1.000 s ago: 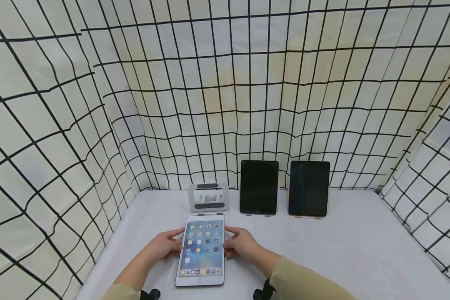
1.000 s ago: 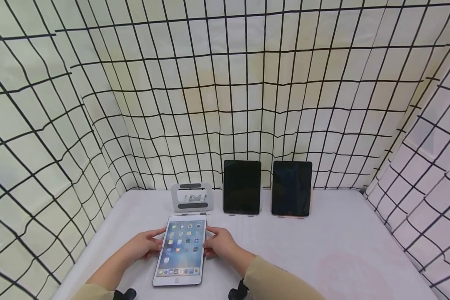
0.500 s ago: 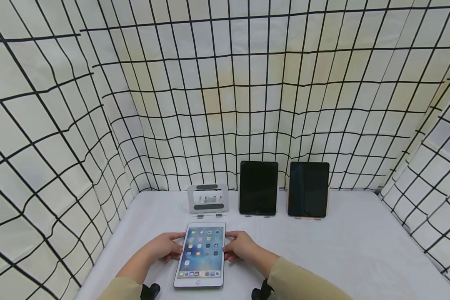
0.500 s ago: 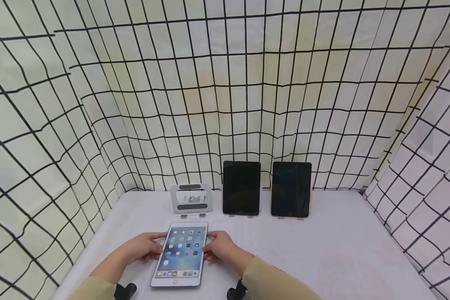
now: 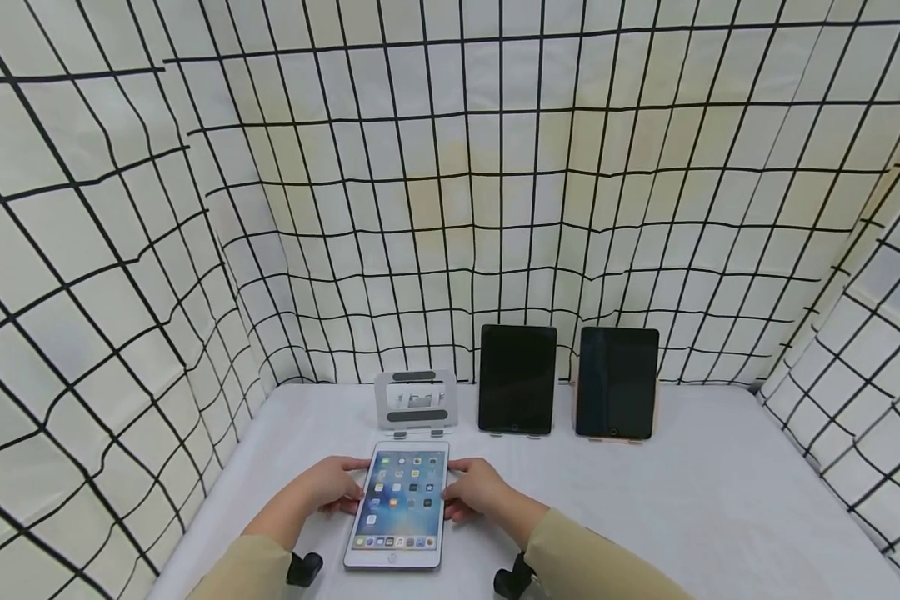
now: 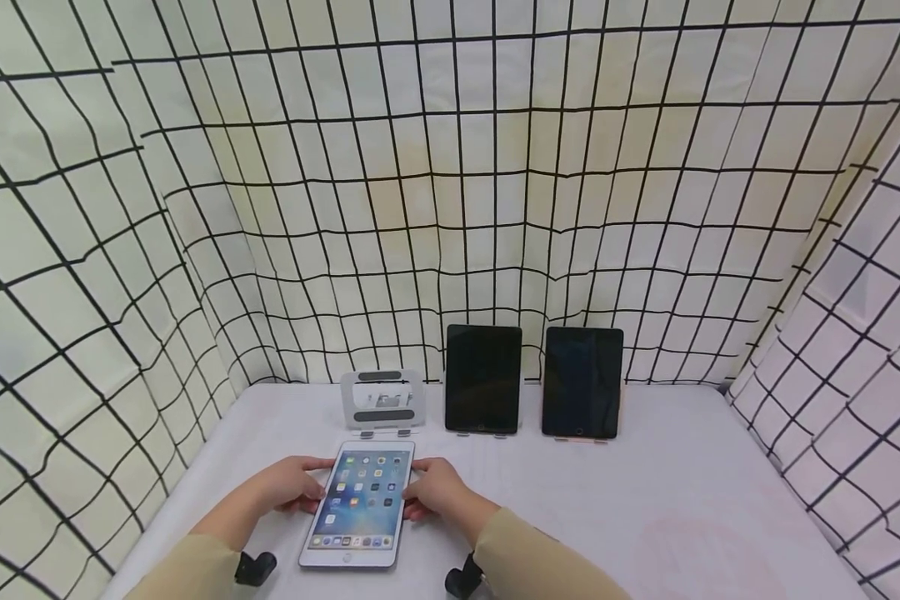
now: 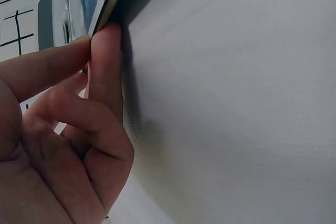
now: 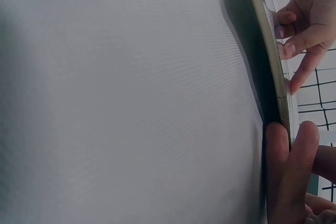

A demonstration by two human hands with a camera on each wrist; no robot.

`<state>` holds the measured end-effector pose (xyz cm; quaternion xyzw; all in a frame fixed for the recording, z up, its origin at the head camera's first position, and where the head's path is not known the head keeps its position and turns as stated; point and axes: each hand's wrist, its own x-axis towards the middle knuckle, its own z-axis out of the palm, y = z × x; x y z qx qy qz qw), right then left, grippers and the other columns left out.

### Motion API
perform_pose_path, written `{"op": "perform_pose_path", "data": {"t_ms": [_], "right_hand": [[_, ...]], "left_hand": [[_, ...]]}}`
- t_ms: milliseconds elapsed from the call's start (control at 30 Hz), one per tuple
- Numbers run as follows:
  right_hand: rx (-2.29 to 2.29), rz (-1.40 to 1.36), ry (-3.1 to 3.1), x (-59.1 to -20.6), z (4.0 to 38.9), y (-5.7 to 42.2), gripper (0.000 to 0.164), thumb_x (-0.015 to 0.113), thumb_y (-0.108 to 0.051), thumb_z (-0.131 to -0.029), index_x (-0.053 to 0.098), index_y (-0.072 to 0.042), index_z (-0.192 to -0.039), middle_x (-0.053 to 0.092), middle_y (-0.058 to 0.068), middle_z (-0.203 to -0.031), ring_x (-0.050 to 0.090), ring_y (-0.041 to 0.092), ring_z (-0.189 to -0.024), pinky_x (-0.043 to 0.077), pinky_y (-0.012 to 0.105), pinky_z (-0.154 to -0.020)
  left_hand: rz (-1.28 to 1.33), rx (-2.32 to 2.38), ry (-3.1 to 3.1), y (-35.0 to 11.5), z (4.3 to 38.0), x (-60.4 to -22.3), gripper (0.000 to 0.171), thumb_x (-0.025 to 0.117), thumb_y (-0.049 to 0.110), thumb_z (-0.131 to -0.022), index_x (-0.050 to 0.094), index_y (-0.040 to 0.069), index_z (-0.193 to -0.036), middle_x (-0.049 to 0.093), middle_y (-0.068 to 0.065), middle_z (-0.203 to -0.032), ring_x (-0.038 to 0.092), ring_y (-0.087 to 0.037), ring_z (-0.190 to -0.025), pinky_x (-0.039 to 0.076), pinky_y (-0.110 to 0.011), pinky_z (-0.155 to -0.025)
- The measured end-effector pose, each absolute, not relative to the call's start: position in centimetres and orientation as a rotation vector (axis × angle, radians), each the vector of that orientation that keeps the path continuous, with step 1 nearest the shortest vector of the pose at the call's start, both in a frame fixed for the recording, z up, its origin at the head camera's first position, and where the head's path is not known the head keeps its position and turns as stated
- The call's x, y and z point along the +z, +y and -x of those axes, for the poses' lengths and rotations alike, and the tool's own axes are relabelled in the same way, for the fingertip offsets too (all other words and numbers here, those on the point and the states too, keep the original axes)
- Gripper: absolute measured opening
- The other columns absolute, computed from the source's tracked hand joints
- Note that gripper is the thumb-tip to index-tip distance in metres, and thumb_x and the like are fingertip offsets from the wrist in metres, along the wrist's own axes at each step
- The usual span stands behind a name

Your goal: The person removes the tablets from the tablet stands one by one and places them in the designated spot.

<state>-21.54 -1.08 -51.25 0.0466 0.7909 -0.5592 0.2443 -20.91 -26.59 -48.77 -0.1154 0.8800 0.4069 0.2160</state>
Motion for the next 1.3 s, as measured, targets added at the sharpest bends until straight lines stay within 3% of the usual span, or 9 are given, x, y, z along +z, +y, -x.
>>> {"op": "perform_pose_path", "data": {"t_ms": [333,633,967,1300], "right_hand": [[-1.472,-0.127,2.208,-50.4,20.9,-1.5,0.056,0.071,-0.003,-0.089,0.052,-0.003,-0.142,0.067,0.011,-0.075,0.059,0.013,-0.048,0.05,0.021,-0.047],[-1.456,-0.077,2.229,-50.8,20.8,-1.8,0.059,0.071,-0.001,-0.087,0.051,0.0,-0.142,0.067,0.01,-0.072,0.061,0.013,-0.048,0.051,0.022,-0.047],[-1.363,-0.012,2.234,-50.9,21.4,-0.8,0.064,0.075,-0.003,-0.084,0.051,-0.006,-0.144,0.067,0.011,-0.067,0.06,0.014,-0.048,0.049,0.022,-0.044],[-1.216,0.021,2.348,-51.1,21.3,-0.5,0.066,0.081,-0.012,-0.081,0.055,-0.015,-0.142,0.058,0.003,-0.056,0.051,0.012,-0.042,0.045,0.021,-0.042]], "left_hand": [[0.343,1.077,2.45,-26.4,21.0,-48.9,0.06,0.069,-0.001,-0.086,0.051,0.006,-0.144,0.067,-0.007,-0.082,0.063,-0.015,-0.056,0.045,-0.024,-0.053],[0.342,1.02,2.494,-26.3,20.7,-49.3,0.06,0.069,-0.002,-0.086,0.051,0.004,-0.143,0.064,-0.008,-0.066,0.059,-0.015,-0.052,0.046,-0.025,-0.049],[0.239,0.999,2.489,-27.0,20.9,-49.1,0.063,0.071,0.003,-0.087,0.049,0.007,-0.146,0.063,-0.007,-0.066,0.056,-0.015,-0.053,0.05,-0.026,-0.05],[0.175,0.961,2.501,-27.9,20.6,-49.3,0.067,0.078,0.012,-0.084,0.052,0.014,-0.145,0.056,-0.004,-0.059,0.049,-0.013,-0.048,0.044,-0.025,-0.047]]}}
